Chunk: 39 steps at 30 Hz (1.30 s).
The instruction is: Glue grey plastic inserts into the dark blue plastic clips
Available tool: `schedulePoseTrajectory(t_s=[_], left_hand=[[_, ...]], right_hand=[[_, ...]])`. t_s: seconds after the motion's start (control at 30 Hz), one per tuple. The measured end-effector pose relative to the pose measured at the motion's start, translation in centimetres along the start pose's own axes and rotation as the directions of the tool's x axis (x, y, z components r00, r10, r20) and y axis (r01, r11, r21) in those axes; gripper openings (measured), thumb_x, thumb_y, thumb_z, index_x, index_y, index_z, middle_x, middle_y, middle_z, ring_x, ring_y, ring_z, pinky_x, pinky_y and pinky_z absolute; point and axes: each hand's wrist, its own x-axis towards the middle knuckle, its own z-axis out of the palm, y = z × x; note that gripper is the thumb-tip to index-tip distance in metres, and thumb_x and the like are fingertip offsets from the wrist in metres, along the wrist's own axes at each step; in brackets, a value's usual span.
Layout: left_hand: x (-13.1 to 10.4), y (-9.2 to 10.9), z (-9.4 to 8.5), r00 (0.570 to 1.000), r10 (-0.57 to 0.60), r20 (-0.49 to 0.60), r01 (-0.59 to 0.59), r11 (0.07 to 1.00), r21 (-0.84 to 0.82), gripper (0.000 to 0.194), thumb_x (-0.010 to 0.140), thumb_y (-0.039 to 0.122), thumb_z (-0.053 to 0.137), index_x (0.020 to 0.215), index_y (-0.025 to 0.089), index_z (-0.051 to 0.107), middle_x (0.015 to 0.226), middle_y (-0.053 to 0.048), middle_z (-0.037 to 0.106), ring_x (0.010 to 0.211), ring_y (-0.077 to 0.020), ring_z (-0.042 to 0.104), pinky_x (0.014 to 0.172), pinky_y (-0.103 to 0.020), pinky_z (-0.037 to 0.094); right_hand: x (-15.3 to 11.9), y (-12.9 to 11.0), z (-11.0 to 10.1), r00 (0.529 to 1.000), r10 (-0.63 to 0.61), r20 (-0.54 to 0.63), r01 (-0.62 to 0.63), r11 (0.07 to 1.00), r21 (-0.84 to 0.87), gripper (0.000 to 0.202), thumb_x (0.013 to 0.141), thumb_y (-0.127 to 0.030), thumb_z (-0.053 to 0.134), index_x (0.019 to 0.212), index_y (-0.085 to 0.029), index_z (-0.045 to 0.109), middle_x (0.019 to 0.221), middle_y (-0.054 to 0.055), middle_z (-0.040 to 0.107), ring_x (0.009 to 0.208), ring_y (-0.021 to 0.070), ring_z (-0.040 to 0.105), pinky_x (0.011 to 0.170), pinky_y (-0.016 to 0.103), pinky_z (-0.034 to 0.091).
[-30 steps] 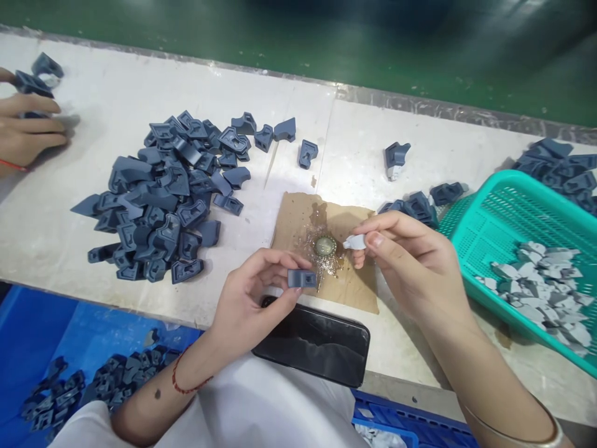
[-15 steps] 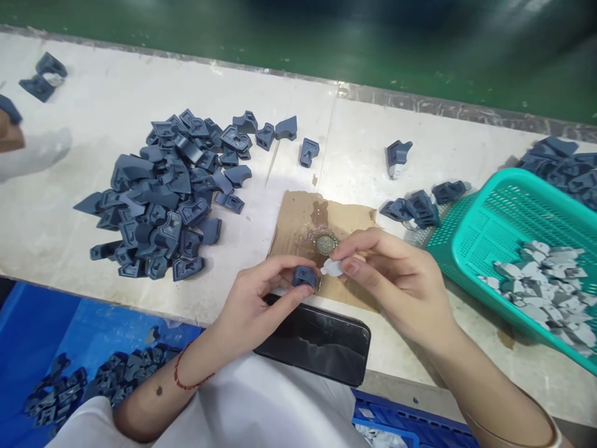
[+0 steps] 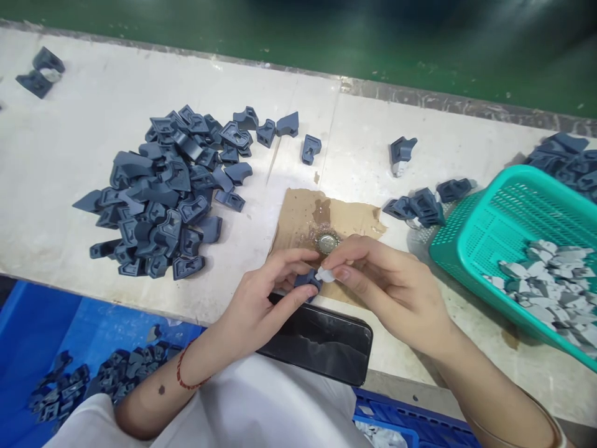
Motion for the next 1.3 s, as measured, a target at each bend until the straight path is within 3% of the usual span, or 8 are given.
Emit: schedulePoseTrajectory(t_s=[0.37,0.7,0.83,0.97,1.07,1.17,1.3], left_hand=[[0.2,0.3,0.2,1.000,-0.017,-0.017,0.016,0.999,-0.050,0.027,0.102,0.027,0.066,0.128,0.025,0.061,0.108,-0.001,0.076,0.097,-0.0107,0.073,0.080,-0.018,0.056],[0.0,0.1,0.3,1.000,0.016,-0.001,-0.016,0.994,-0.104,0.018,0.102,0.025,0.065,0.118,0.024,0.058,0.097,0.001,0.073,0.085,-0.0099,0.068,0.076,-0.020,0.054],[0.1,0.2,0.4,1.000,-0.023,-0.010,0.021,0.987,-0.161,0.019,0.100,0.025,0.067,0.118,0.022,0.058,0.100,-0.002,0.075,0.087,-0.0109,0.070,0.075,-0.019,0.055],[0.3,0.5,0.5,0.997,-0.057,-0.047,0.042,0.960,-0.276,0.023,0.101,0.028,0.067,0.120,0.023,0.056,0.102,-0.002,0.075,0.090,-0.0124,0.071,0.080,-0.021,0.056],[0.3,0.7,0.5,0.998,-0.050,-0.041,0.030,0.918,-0.396,0.024,0.104,0.032,0.062,0.123,0.025,0.049,0.097,-0.003,0.076,0.091,-0.0156,0.074,0.082,-0.026,0.059],[0.1,0.8,0.5,0.999,-0.038,0.012,0.039,0.887,-0.461,0.031,0.105,0.032,0.059,0.132,0.028,0.043,0.096,-0.002,0.076,0.091,-0.0163,0.075,0.084,-0.028,0.060],[-0.1,0.8,0.4,0.999,-0.031,0.032,0.043,0.873,-0.485,0.038,0.107,0.028,0.057,0.141,0.031,0.041,0.095,0.001,0.074,0.091,-0.0131,0.074,0.086,-0.025,0.060]], right_hand=[[0.2,-0.2,-0.1,0.999,-0.024,0.039,0.026,0.997,-0.067,0.012,0.104,-0.014,0.056,0.102,-0.022,0.065,0.094,-0.004,0.072,0.084,0.0054,0.068,0.077,0.015,0.051],[0.2,0.0,0.2,0.993,0.023,0.113,-0.025,1.000,0.013,0.011,0.103,-0.018,0.057,0.099,-0.020,0.067,0.092,0.001,0.073,0.080,0.0105,0.068,0.069,0.021,0.052],[0.1,0.2,0.4,0.996,0.030,0.078,-0.031,0.999,0.011,0.012,0.103,-0.019,0.057,0.100,-0.020,0.069,0.093,0.002,0.075,0.082,0.0123,0.070,0.071,0.022,0.054],[0.3,0.4,0.5,0.992,-0.124,0.003,0.124,0.989,-0.075,0.016,0.102,-0.020,0.059,0.115,-0.021,0.069,0.101,0.005,0.074,0.089,0.0153,0.071,0.078,0.027,0.058],[0.4,0.4,0.7,0.966,-0.256,0.039,0.259,0.946,-0.194,0.044,0.095,-0.030,0.068,0.137,-0.020,0.059,0.119,0.012,0.068,0.107,0.0236,0.068,0.092,0.040,0.059],[0.3,0.4,1.1,0.948,-0.304,0.095,0.318,0.894,-0.315,0.066,0.090,-0.036,0.075,0.148,-0.019,0.049,0.134,0.016,0.061,0.120,0.0283,0.063,0.098,0.044,0.059],[0.2,0.5,1.8,0.941,-0.332,0.065,0.328,0.848,-0.415,0.066,0.093,-0.040,0.075,0.147,-0.016,0.045,0.133,0.018,0.064,0.119,0.0277,0.063,0.096,0.042,0.060]])
